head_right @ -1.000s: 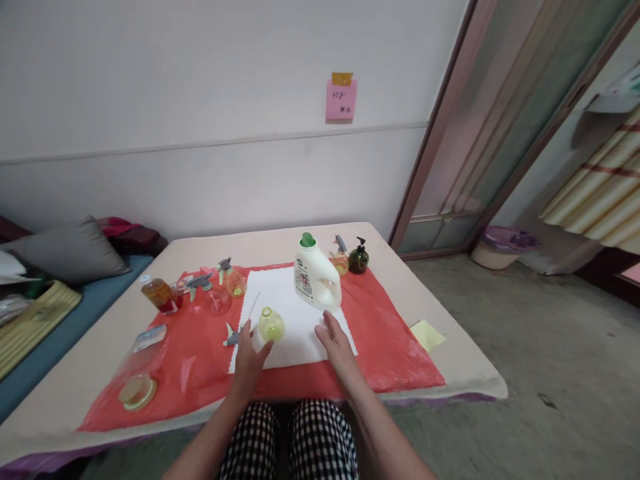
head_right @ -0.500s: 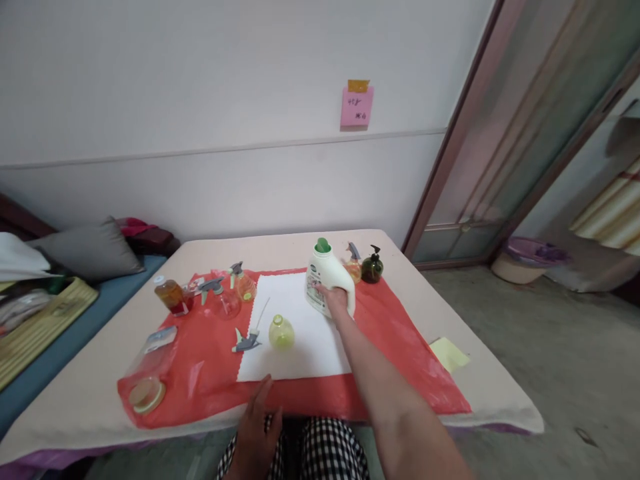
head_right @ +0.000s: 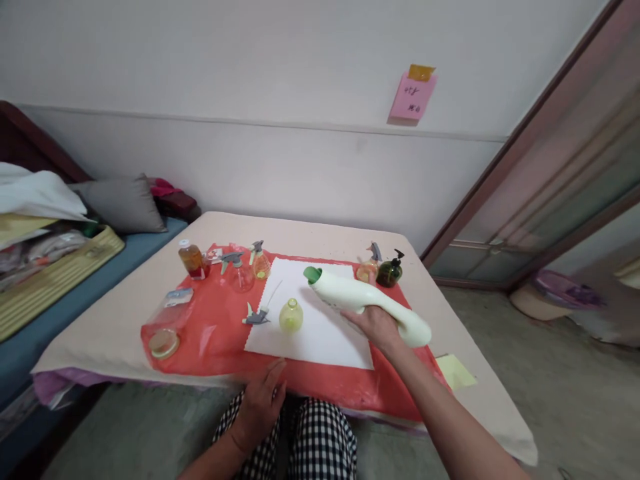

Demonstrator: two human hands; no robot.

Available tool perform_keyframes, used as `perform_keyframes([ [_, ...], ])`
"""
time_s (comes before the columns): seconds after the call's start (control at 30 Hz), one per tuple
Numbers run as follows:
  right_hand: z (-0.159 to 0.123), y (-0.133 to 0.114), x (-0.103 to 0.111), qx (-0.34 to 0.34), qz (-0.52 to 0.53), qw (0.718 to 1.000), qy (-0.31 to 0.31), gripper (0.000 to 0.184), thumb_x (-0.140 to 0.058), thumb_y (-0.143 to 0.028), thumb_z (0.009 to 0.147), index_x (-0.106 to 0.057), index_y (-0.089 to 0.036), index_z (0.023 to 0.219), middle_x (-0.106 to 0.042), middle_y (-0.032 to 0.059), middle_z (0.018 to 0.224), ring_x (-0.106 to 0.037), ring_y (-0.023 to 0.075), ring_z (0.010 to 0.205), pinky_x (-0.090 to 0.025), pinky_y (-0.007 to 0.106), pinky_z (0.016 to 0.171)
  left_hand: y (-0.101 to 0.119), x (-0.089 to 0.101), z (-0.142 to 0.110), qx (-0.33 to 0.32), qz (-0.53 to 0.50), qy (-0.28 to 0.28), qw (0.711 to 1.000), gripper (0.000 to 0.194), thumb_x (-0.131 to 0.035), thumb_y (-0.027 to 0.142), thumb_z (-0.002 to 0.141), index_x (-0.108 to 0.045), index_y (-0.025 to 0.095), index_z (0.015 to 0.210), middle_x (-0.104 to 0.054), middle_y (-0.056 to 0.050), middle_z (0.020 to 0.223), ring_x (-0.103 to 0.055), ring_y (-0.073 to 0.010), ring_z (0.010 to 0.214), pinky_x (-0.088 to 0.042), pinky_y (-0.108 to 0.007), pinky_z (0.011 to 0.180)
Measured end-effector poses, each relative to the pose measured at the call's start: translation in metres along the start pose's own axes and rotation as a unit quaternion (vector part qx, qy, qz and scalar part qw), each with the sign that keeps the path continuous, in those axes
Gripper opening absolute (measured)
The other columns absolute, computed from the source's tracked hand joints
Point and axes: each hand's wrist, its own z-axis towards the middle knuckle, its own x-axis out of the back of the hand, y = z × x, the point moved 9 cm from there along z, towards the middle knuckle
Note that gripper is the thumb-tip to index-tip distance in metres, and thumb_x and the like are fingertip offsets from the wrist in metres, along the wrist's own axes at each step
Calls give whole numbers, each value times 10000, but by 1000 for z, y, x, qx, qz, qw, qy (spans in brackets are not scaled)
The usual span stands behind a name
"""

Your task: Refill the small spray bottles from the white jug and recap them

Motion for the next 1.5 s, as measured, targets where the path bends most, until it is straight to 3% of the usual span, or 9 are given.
perform_keyframes([
  [0.13, -23, -12, 8, 45, -67, 996, -28, 844, -629, -576, 815, -353, -211, 1525, -601, 172, 1355, -564, 414, 1177, -477, 499, 930, 1, 3, 2, 3, -7, 7, 1000, 314, -454, 110, 953, -566, 141, 1244, -738, -121, 1109, -709, -206, 1042, -616, -351, 861],
  [0.27, -32, -27, 23, 98, -102, 990, -9, 861, -580, -577, 870, -219, -232, 1572, -548, 164, 1400, -540, 384, 1193, -460, 506, 943, 3, 4, 3, -9, -5, 7, 1000, 279, -456, 107, 951, -590, 139, 1194, -744, -116, 1058, -721, -202, 982, -622, -341, 838],
  [0.5, -37, -51, 29, 188, -168, 968, -4, 902, -564, -505, 914, -91, -133, 1585, -573, 202, 1271, -529, 355, 1149, -407, 501, 1002, 2, -1, 1, -4, -22, -10, 1000, 257, -457, 98, 938, -595, 143, 1150, -736, -108, 1024, -721, -202, 943, -620, -344, 838],
  [0.8, -32, -60, 30, 200, -208, 958, -6, 882, -562, -454, 919, -104, -84, 1576, -574, 215, 1229, -513, 354, 1151, -392, 489, 994, 2, -3, 2, 6, -43, -35, 998, 221, -465, 74, 923, -594, 176, 1071, -729, -89, 974, -715, -192, 862, -619, -332, 771],
  [1.17, -25, -70, 32, 208, -231, 950, -15, 785, -556, -449, 914, -240, -87, 1535, -570, 211, 1268, -506, 347, 1163, -369, 485, 1023, 1, -3, 3, 17, -45, -49, 998, 201, -446, 74, 923, -589, 178, 1020, -708, -69, 879, -697, -196, 785, -587, -319, 681],
  [1.5, -21, -77, 37, 217, -234, 948, -5, 740, -544, -402, 913, -258, -110, 1530, -585, 212, 1289, -514, 355, 1194, -363, 522, 1046, 0, -5, 1, 18, -44, -48, 998, 212, -432, 76, 920, -600, 179, 1000, -692, -67, 830, -688, -194, 765, -578, -322, 704],
])
